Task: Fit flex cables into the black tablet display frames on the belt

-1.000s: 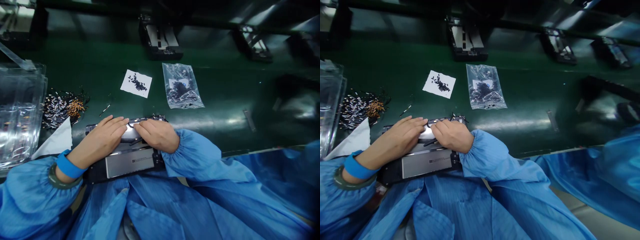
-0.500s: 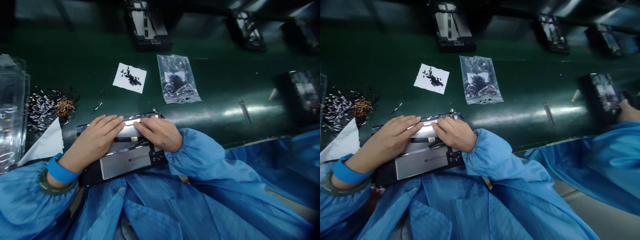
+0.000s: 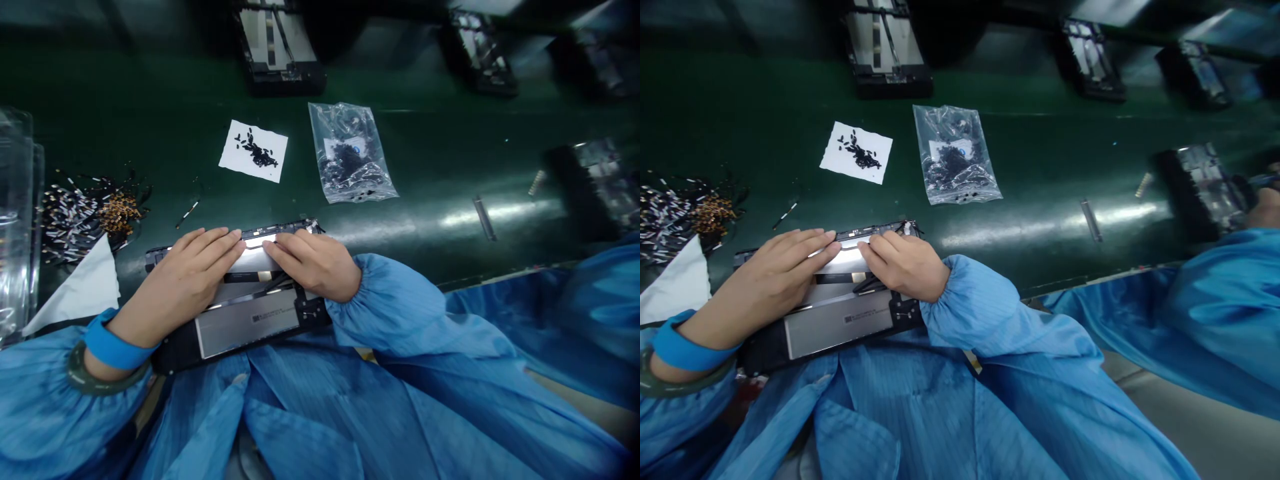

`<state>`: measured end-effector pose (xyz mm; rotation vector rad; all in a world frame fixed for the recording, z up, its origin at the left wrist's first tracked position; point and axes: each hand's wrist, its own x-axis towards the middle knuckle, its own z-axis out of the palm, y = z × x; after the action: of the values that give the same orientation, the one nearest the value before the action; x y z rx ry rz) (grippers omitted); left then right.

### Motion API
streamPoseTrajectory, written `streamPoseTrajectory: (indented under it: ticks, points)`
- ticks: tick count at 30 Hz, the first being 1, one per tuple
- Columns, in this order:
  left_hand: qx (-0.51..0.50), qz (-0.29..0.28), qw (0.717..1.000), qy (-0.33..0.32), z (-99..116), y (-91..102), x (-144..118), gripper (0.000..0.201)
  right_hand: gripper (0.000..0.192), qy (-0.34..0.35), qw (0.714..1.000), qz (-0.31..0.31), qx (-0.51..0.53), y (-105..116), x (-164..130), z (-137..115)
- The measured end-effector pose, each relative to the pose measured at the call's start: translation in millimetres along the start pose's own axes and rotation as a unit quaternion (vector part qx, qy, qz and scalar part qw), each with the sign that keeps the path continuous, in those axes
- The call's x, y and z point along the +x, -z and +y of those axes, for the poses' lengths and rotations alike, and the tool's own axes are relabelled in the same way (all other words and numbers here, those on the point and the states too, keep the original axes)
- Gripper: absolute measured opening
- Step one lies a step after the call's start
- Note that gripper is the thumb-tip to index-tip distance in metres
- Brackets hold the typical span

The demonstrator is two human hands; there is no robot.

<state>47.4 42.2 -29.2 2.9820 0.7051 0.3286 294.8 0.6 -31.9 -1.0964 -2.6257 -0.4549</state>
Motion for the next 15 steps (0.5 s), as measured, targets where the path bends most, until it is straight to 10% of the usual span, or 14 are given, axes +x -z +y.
streamPoseTrajectory:
  ticks: [9,15]
  points:
    - [-0.043,0.029,0.998,0.026,-8.4,3.1,-1.1,0.036,0.032,-0.115,0.988,-0.011,0.102,19.0,-22.0,6.9]
    - [-0.100,-0.007,0.979,0.180,-12.5,-1.0,16.8,0.041,0.021,-0.454,0.852,-0.064,0.252,23.4,-54.6,-1.7]
